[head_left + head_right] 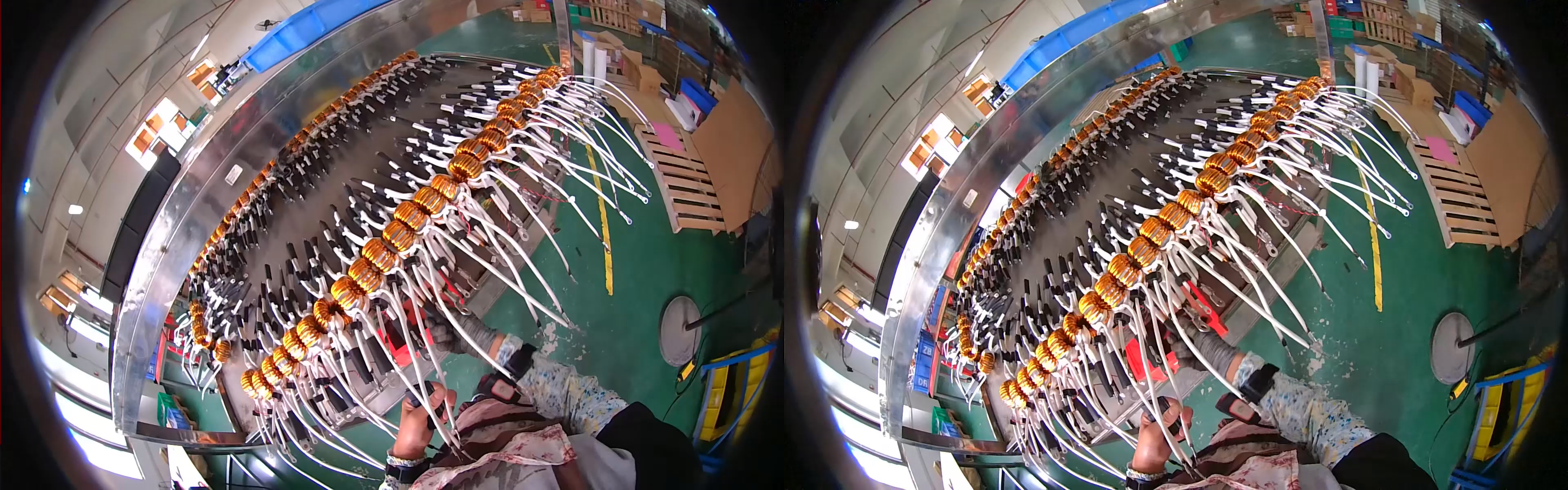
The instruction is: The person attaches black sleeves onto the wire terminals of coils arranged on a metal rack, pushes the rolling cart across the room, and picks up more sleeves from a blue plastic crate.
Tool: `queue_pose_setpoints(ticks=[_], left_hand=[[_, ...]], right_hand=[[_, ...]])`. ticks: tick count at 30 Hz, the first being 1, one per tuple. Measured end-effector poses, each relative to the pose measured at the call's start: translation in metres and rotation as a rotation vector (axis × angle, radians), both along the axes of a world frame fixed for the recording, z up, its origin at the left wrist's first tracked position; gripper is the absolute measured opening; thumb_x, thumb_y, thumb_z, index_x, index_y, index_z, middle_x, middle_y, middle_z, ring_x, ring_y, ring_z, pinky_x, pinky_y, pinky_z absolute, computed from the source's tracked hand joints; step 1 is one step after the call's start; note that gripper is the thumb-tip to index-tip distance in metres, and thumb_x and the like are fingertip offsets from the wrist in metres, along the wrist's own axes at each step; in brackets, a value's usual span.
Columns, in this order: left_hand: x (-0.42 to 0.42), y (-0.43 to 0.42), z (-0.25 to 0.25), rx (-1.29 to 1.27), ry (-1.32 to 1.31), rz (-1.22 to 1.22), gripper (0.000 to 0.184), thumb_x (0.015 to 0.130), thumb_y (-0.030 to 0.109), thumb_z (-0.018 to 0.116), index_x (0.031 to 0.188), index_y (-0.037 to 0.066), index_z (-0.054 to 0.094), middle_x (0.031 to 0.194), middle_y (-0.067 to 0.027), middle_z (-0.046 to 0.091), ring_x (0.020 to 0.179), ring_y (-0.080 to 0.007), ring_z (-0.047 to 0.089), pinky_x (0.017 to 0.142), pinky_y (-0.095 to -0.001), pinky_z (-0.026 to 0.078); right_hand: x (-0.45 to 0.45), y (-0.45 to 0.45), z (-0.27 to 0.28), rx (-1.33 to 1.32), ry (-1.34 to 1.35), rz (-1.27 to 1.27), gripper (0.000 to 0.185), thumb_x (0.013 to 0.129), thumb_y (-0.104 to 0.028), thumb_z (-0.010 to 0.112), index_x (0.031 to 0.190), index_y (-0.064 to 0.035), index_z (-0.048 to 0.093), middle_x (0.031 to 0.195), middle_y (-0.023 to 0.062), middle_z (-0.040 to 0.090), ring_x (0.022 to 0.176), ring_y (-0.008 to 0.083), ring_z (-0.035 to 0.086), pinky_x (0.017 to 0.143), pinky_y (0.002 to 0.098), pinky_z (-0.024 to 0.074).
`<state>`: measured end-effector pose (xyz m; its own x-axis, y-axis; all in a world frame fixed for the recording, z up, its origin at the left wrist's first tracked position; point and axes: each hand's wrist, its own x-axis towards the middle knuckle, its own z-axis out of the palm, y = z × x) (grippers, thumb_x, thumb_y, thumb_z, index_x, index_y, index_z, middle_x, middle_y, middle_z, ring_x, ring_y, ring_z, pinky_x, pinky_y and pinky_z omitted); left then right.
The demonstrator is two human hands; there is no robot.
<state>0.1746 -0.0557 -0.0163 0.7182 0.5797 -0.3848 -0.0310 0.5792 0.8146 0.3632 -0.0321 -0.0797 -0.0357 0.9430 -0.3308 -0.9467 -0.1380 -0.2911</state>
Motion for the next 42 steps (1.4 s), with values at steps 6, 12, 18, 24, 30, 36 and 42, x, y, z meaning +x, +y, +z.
queue_pose_setpoints(ticks=[6,12,18,24,30,36,42], left_hand=[[0.001,0.002,0.001,-0.023,-0.028,-0.064,0.014,0.080,0.017,0.061,0.078,0.006,0.053,0.066,-0.0081,0.054,0.055,-0.0127,0.048,0.043,-0.0206,0.032],[-0.001,-0.001,0.004,-0.037,0.026,-0.041,0.015,0.081,0.019,0.060,0.079,0.006,0.053,0.070,-0.0083,0.055,0.056,-0.0120,0.047,0.046,-0.0204,0.033],[-0.004,0.002,-0.004,0.004,0.004,0.002,0.038,0.086,0.042,0.045,0.086,0.005,0.053,0.075,-0.0075,0.056,0.058,-0.0113,0.047,0.046,-0.0213,0.033],[0.003,0.014,-0.035,-0.097,-0.081,0.011,0.063,0.082,0.065,0.027,0.094,0.007,0.049,0.071,-0.0016,0.044,0.064,-0.0132,0.045,0.045,-0.0201,0.033],[0.018,0.015,-0.031,-0.020,-0.063,0.058,0.059,0.085,0.061,0.023,0.095,0.008,0.048,0.072,-0.0013,0.045,0.065,-0.0136,0.045,0.046,-0.0209,0.035],[0.031,0.008,-0.051,-0.115,-0.062,0.189,0.046,0.087,0.057,0.031,0.099,0.015,0.047,0.080,0.0003,0.047,0.073,-0.0108,0.049,0.049,-0.0210,0.035],[0.046,-0.009,-0.019,0.063,0.030,0.274,0.039,0.087,0.052,0.036,0.099,0.017,0.046,0.082,0.0005,0.046,0.075,-0.0106,0.048,0.050,-0.0210,0.034]], right_hand=[[0.001,0.005,-0.023,0.527,0.468,0.254,0.034,0.084,-0.045,0.049,0.081,-0.0109,0.053,0.045,-0.0075,0.029,0.036,0.0056,0.025,0.035,0.0217,0.0213],[0.003,0.004,0.024,-0.139,-0.074,-0.046,0.030,0.083,-0.043,0.052,0.089,-0.0144,0.053,0.053,-0.0050,0.042,0.040,0.0061,0.036,0.034,0.0199,0.0282],[0.009,-0.001,0.014,0.133,-0.333,-0.145,0.032,0.082,-0.042,0.056,0.099,-0.0148,0.054,0.058,-0.0013,0.050,0.044,0.0112,0.047,0.038,0.0245,0.0373],[-0.007,-0.006,0.030,-0.135,-0.023,-0.195,0.034,0.080,-0.048,0.055,0.084,-0.0148,0.061,0.062,0.0008,0.056,0.046,0.0138,0.051,0.042,0.0283,0.0410],[-0.005,-0.045,-0.024,0.160,-0.157,-0.004,0.038,0.083,-0.043,0.052,0.097,-0.0080,0.057,0.074,0.0033,0.057,0.060,0.0148,0.056,0.056,0.0315,0.0471],[-0.024,-0.086,0.015,0.341,-0.923,-0.019,0.033,0.083,-0.029,0.055,0.103,-0.0033,0.054,0.090,0.0059,0.058,0.071,0.0159,0.058,0.068,0.0322,0.0484],[-0.021,-0.097,0.033,0.327,-0.723,0.040,0.031,0.078,-0.018,0.061,0.104,-0.0027,0.055,0.089,0.0069,0.060,0.074,0.0160,0.059,0.069,0.0290,0.0485]])
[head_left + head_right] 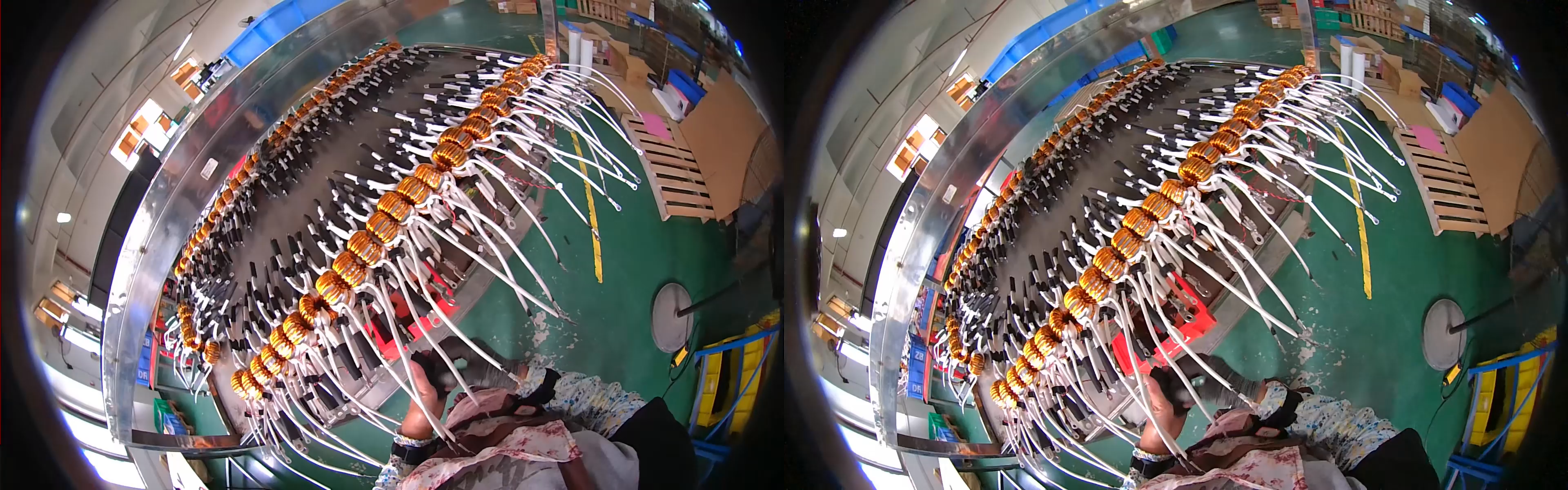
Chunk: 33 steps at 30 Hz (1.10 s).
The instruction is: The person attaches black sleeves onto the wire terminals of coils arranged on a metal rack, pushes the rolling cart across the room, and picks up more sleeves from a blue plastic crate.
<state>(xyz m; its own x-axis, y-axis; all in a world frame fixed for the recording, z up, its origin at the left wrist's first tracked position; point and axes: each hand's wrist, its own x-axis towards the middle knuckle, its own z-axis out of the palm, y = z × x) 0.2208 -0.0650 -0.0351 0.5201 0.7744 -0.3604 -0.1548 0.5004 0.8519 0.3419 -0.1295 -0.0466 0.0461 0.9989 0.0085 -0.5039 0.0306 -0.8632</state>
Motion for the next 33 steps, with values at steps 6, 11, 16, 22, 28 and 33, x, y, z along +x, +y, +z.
queue_pose_setpoints(ticks=[6,11,16,22,28,33], left_hand=[[-0.014,0.007,0.004,-0.195,-0.079,-0.328,0.023,0.091,0.028,0.046,0.098,0.007,0.046,0.073,-0.0011,0.043,0.065,-0.0095,0.041,0.048,-0.0202,0.031],[-0.011,0.008,0.015,-0.143,-0.133,-0.412,0.027,0.091,0.027,0.045,0.101,0.003,0.047,0.065,0.0000,0.040,0.059,-0.0086,0.038,0.046,-0.0205,0.029],[-0.014,0.007,0.020,-0.149,-0.133,-0.423,0.034,0.091,0.029,0.046,0.106,-0.001,0.045,0.063,0.0005,0.037,0.057,-0.0077,0.036,0.046,-0.0200,0.027],[-0.015,0.008,0.016,-0.134,-0.121,-0.443,0.036,0.090,0.028,0.048,0.108,-0.002,0.045,0.063,0.0018,0.036,0.057,-0.0074,0.036,0.046,-0.0200,0.027],[-0.018,0.008,0.016,-0.099,-0.099,-0.469,0.039,0.089,0.034,0.046,0.108,0.000,0.045,0.065,0.0009,0.036,0.059,-0.0086,0.036,0.047,-0.0200,0.028],[-0.031,0.011,0.011,-0.119,-0.075,-0.446,0.044,0.087,0.037,0.049,0.110,-0.001,0.045,0.065,0.0010,0.035,0.059,-0.0082,0.035,0.047,-0.0197,0.028]], right_hand=[[0.025,0.001,0.003,-0.132,0.342,-0.500,0.021,0.081,-0.018,0.057,0.097,-0.0042,0.058,0.073,0.0038,0.060,0.063,0.0090,0.056,0.058,0.0221,0.0465],[0.025,-0.001,0.011,-0.213,-0.392,-0.560,0.019,0.088,-0.016,0.048,0.099,-0.0028,0.056,0.074,0.0011,0.054,0.062,0.0083,0.051,0.054,0.0201,0.0416],[0.018,0.006,-0.016,0.027,-1.132,-0.855,0.021,0.088,-0.016,0.043,0.103,-0.0037,0.053,0.100,0.0143,0.056,0.081,0.0293,0.057,0.069,0.0369,0.0468],[0.009,0.033,0.016,-0.147,-0.654,-0.889,0.024,0.087,-0.025,0.046,0.091,-0.0032,0.055,0.077,0.0138,0.056,0.072,0.0269,0.057,0.064,0.0360,0.0456],[0.030,0.076,0.000,0.068,-1.333,-0.966,0.033,0.084,-0.033,0.048,0.097,-0.0023,0.052,0.074,0.0132,0.059,0.064,0.0312,0.059,0.059,0.0425,0.0452],[0.019,0.052,0.018,-0.292,-1.405,-0.832,0.035,0.083,-0.031,0.049,0.104,-0.0032,0.048,0.070,0.0135,0.057,0.061,0.0333,0.057,0.056,0.0442,0.0458]])
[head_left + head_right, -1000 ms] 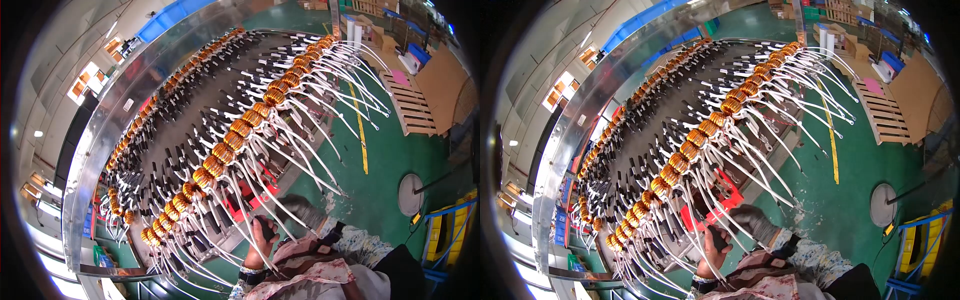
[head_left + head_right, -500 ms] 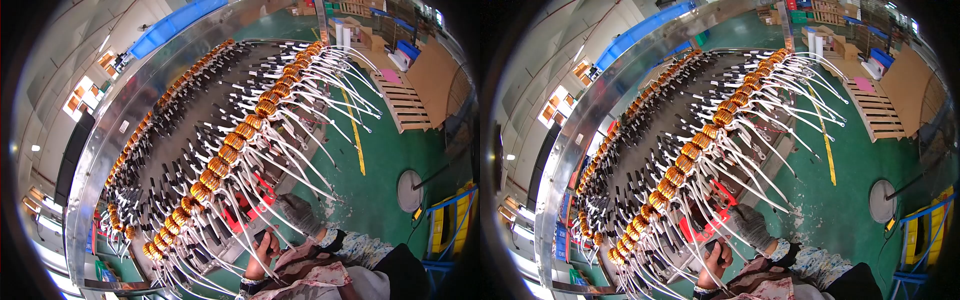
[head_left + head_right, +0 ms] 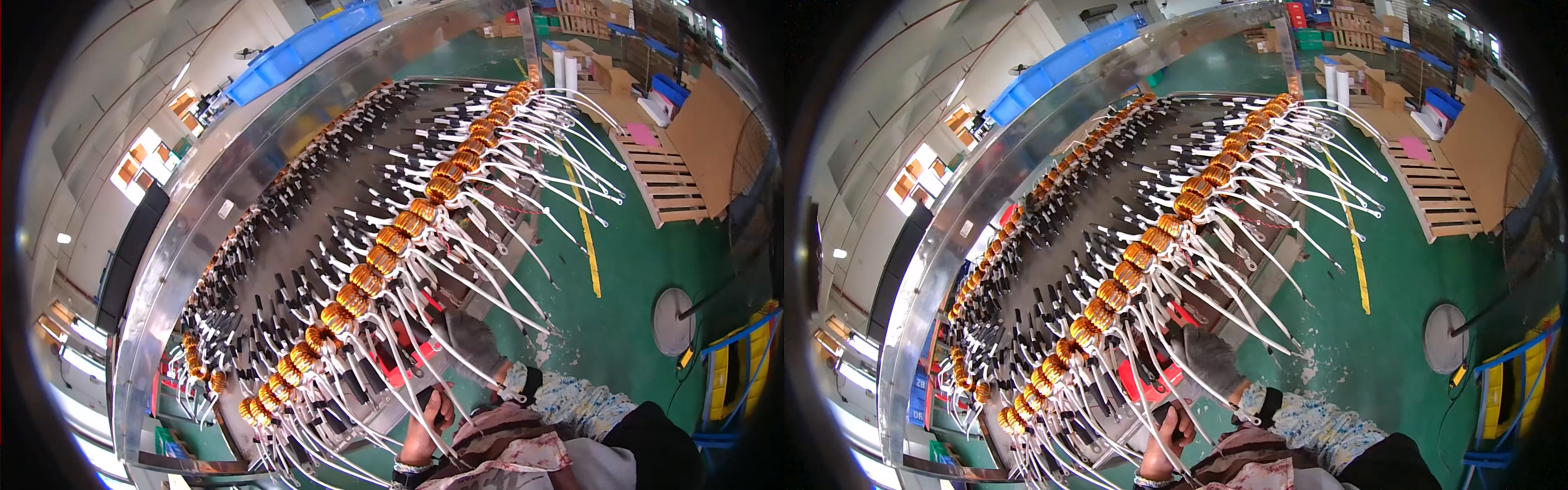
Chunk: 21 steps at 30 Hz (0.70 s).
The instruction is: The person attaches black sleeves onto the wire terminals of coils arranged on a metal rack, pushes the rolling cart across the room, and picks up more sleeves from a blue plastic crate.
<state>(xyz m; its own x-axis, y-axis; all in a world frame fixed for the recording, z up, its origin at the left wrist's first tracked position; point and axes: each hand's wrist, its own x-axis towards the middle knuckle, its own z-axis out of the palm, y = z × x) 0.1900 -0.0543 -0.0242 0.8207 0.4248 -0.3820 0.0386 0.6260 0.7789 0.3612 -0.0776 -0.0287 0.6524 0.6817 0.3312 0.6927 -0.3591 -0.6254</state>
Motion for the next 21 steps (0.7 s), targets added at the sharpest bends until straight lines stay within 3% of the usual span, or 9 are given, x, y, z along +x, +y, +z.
queue_pose_setpoints(ticks=[2,3,6,7,12,15,17,19,21], left_hand=[[-0.001,-0.001,0.000,0.025,0.018,-0.010,0.048,0.086,0.038,0.051,0.112,-0.001,0.044,0.065,0.0012,0.035,0.058,-0.0081,0.035,0.046,-0.0196,0.027],[0.000,-0.001,0.001,0.033,0.017,-0.016,0.048,0.086,0.038,0.051,0.112,-0.001,0.044,0.065,0.0012,0.035,0.058,-0.0081,0.035,0.046,-0.0196,0.027],[0.000,-0.002,0.003,0.051,-0.008,-0.009,0.048,0.086,0.039,0.052,0.113,-0.001,0.044,0.065,0.0012,0.035,0.058,-0.0083,0.035,0.046,-0.0198,0.026],[0.000,-0.002,0.004,0.050,-0.006,-0.013,0.049,0.085,0.039,0.052,0.113,-0.001,0.044,0.065,0.0011,0.035,0.058,-0.0085,0.035,0.046,-0.0199,0.027],[-0.001,-0.004,0.004,0.057,-0.002,-0.013,0.048,0.086,0.037,0.052,0.114,0.000,0.043,0.066,0.0009,0.036,0.059,-0.0088,0.036,0.047,-0.0202,0.027],[0.001,-0.006,0.006,0.036,-0.006,0.005,0.046,0.086,0.036,0.052,0.114,0.000,0.044,0.065,0.0009,0.036,0.059,-0.0088,0.036,0.047,-0.0202,0.027],[0.002,-0.007,0.007,0.037,-0.008,0.023,0.043,0.087,0.034,0.051,0.113,0.000,0.045,0.065,0.0009,0.036,0.059,-0.0088,0.036,0.047,-0.0202,0.027],[0.003,-0.008,0.009,0.039,-0.005,0.026,0.043,0.087,0.034,0.051,0.113,0.000,0.046,0.065,0.0008,0.036,0.059,-0.0088,0.036,0.047,-0.0202,0.027],[0.003,-0.009,0.009,0.042,-0.001,0.028,0.042,0.087,0.033,0.050,0.113,0.000,0.046,0.065,0.0008,0.036,0.059,-0.0087,0.036,0.046,-0.0202,0.027]], right_hand=[[0.008,0.010,-0.013,0.223,0.072,0.153,0.029,0.084,-0.027,0.048,0.101,-0.0031,0.050,0.067,0.0145,0.056,0.057,0.0314,0.056,0.053,0.0407,0.0459],[0.021,0.019,-0.027,0.181,-0.159,0.229,0.023,0.086,-0.023,0.048,0.098,-0.0032,0.052,0.066,0.0099,0.055,0.053,0.0238,0.056,0.046,0.0330,0.0444],[0.028,0.020,-0.027,0.275,0.591,0.421,0.027,0.087,-0.026,0.047,0.098,-0.0031,0.052,0.069,0.0118,0.056,0.058,0.0252,0.057,0.050,0.0341,0.0453],[0.028,0.017,-0.028,0.306,0.707,0.432,0.028,0.087,-0.028,0.047,0.098,-0.0031,0.053,0.070,0.0124,0.057,0.059,0.0256,0.057,0.052,0.0345,0.0455],[0.007,-0.003,0.014,0.197,0.386,0.109,0.034,0.088,-0.034,0.046,0.098,-0.0029,0.053,0.075,0.0155,0.058,0.067,0.0280,0.059,0.059,0.0363,0.0469],[0.007,0.005,0.002,0.301,0.451,0.115,0.030,0.088,-0.032,0.046,0.096,-0.0037,0.053,0.071,0.0100,0.057,0.061,0.0224,0.057,0.051,0.0328,0.0439],[0.012,0.023,-0.022,0.469,0.856,0.252,0.028,0.088,-0.031,0.046,0.095,-0.0043,0.053,0.068,0.0063,0.056,0.057,0.0187,0.056,0.046,0.0305,0.0419],[0.021,0.036,-0.035,0.717,1.866,0.475,0.026,0.089,-0.029,0.046,0.094,-0.0048,0.052,0.065,0.0027,0.055,0.053,0.0150,0.054,0.041,0.0282,0.0399],[0.033,0.041,-0.044,0.760,2.711,0.945,0.024,0.089,-0.028,0.046,0.093,-0.0054,0.052,0.063,-0.0010,0.055,0.049,0.0113,0.053,0.036,0.0259,0.0379]])
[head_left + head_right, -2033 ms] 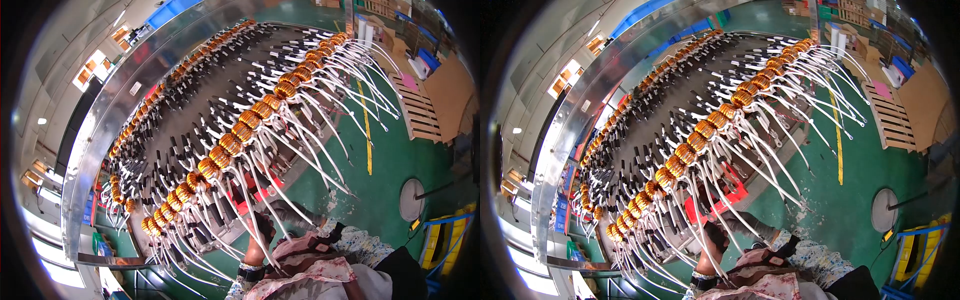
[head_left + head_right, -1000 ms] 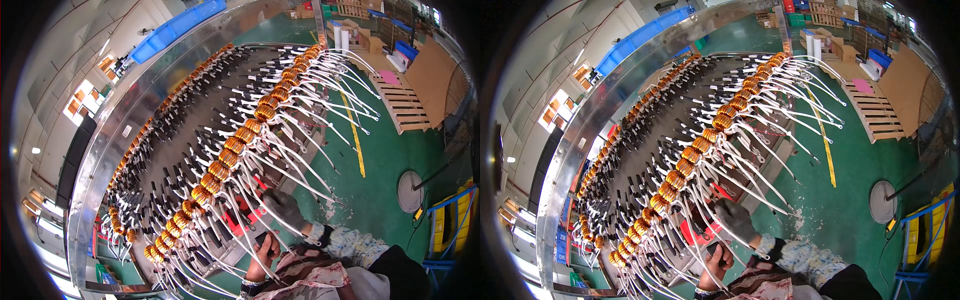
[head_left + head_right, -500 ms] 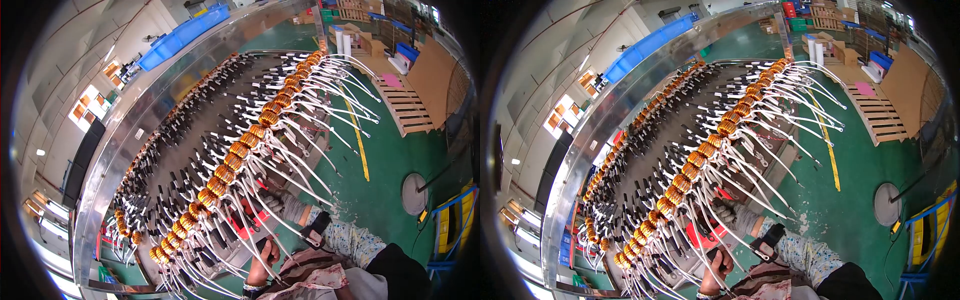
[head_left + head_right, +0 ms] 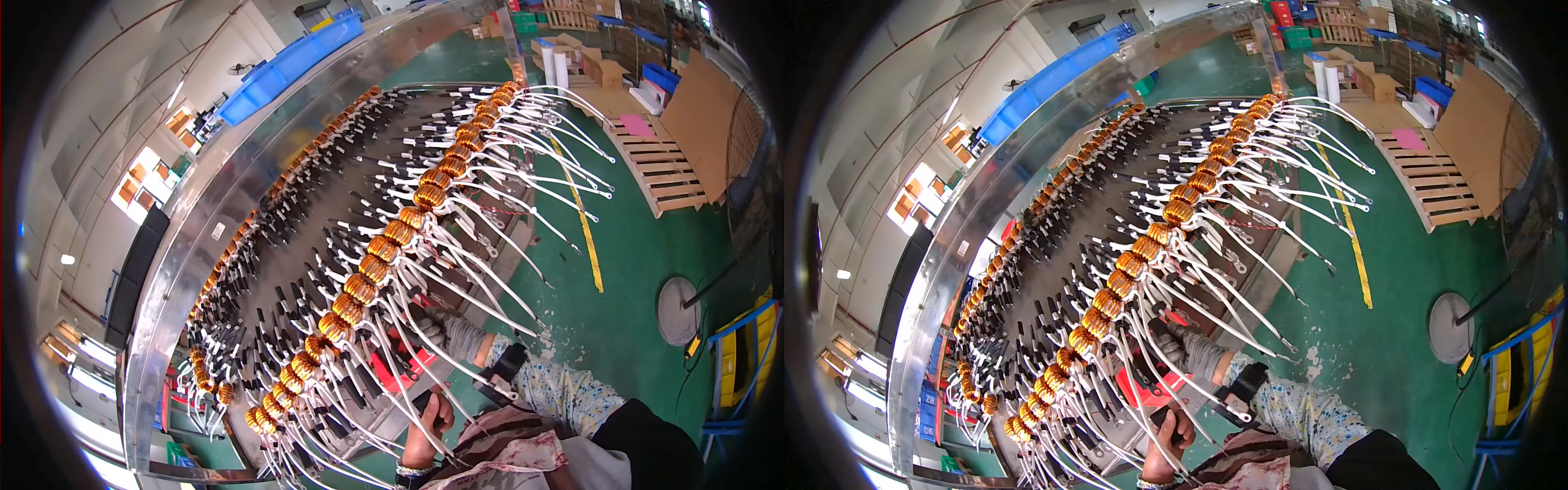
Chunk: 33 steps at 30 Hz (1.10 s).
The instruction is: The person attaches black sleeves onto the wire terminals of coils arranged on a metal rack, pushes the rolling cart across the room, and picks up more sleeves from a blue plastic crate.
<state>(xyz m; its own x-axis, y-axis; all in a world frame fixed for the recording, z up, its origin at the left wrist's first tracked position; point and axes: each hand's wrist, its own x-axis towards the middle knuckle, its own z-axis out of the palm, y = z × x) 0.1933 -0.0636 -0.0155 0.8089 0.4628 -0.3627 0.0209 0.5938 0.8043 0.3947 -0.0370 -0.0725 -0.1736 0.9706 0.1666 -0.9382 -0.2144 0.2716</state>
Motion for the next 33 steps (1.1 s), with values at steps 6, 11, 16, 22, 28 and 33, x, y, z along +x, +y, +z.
queue_pose_setpoints(ticks=[6,11,16,22,28,33], left_hand=[[-0.006,0.006,-0.017,-0.024,-0.075,0.056,0.047,0.083,0.032,0.056,0.115,0.000,0.043,0.069,-0.0010,0.039,0.062,-0.0116,0.039,0.050,-0.0220,0.031],[-0.002,0.003,-0.024,-0.115,-0.057,0.111,0.046,0.083,0.034,0.053,0.113,0.000,0.043,0.080,-0.0058,0.050,0.072,-0.0182,0.048,0.055,-0.0269,0.037],[0.001,0.000,-0.020,0.043,0.110,0.099,0.025,0.092,0.023,0.042,0.105,0.003,0.050,0.094,-0.0085,0.058,0.087,-0.0173,0.056,0.068,-0.0287,0.051],[0.012,-0.008,-0.033,-0.011,0.175,0.249,0.020,0.088,0.017,0.050,0.105,0.006,0.052,0.092,-0.0049,0.058,0.084,-0.0164,0.057,0.067,-0.0330,0.053],[0.020,-0.015,-0.067,-0.005,0.112,0.246,0.013,0.087,0.006,0.049,0.099,0.006,0.054,0.087,-0.0046,0.058,0.080,-0.0209,0.060,0.064,-0.0430,0.054],[0.029,-0.017,-0.062,0.031,0.132,0.236,0.013,0.088,0.009,0.047,0.099,0.003,0.052,0.089,-0.0083,0.059,0.079,-0.0218,0.061,0.059,-0.0320,0.055]], right_hand=[[-0.001,-0.018,-0.009,-0.255,-0.312,-0.232,0.022,0.085,-0.018,0.052,0.104,-0.0077,0.055,0.089,0.0071,0.063,0.076,0.0165,0.062,0.059,0.0270,0.0517],[-0.007,-0.014,0.005,-0.391,-0.247,-0.265,0.021,0.085,-0.018,0.054,0.103,-0.0065,0.056,0.086,0.0064,0.063,0.075,0.0148,0.062,0.058,0.0267,0.0512],[-0.009,-0.038,0.005,-0.473,-0.532,-0.377,0.028,0.085,-0.032,0.055,0.096,-0.0062,0.056,0.083,0.0057,0.061,0.074,0.0167,0.059,0.064,0.0260,0.0492],[-0.032,-0.099,-0.078,0.034,-1.782,-0.310,0.032,0.078,-0.025,0.064,0.099,-0.0022,0.055,0.087,0.0054,0.058,0.082,0.0098,0.054,0.073,0.0279,0.0455],[-0.011,-0.104,-0.007,-0.211,-1.657,-0.452,0.032,0.070,-0.013,0.070,0.096,-0.0016,0.055,0.084,0.0045,0.057,0.078,0.0108,0.054,0.071,0.0263,0.0460],[-0.017,-0.105,-0.014,-0.269,-1.613,-0.594,0.027,0.073,-0.014,0.066,0.095,-0.0026,0.055,0.086,0.0056,0.058,0.081,0.0113,0.054,0.073,0.0255,0.0454]])
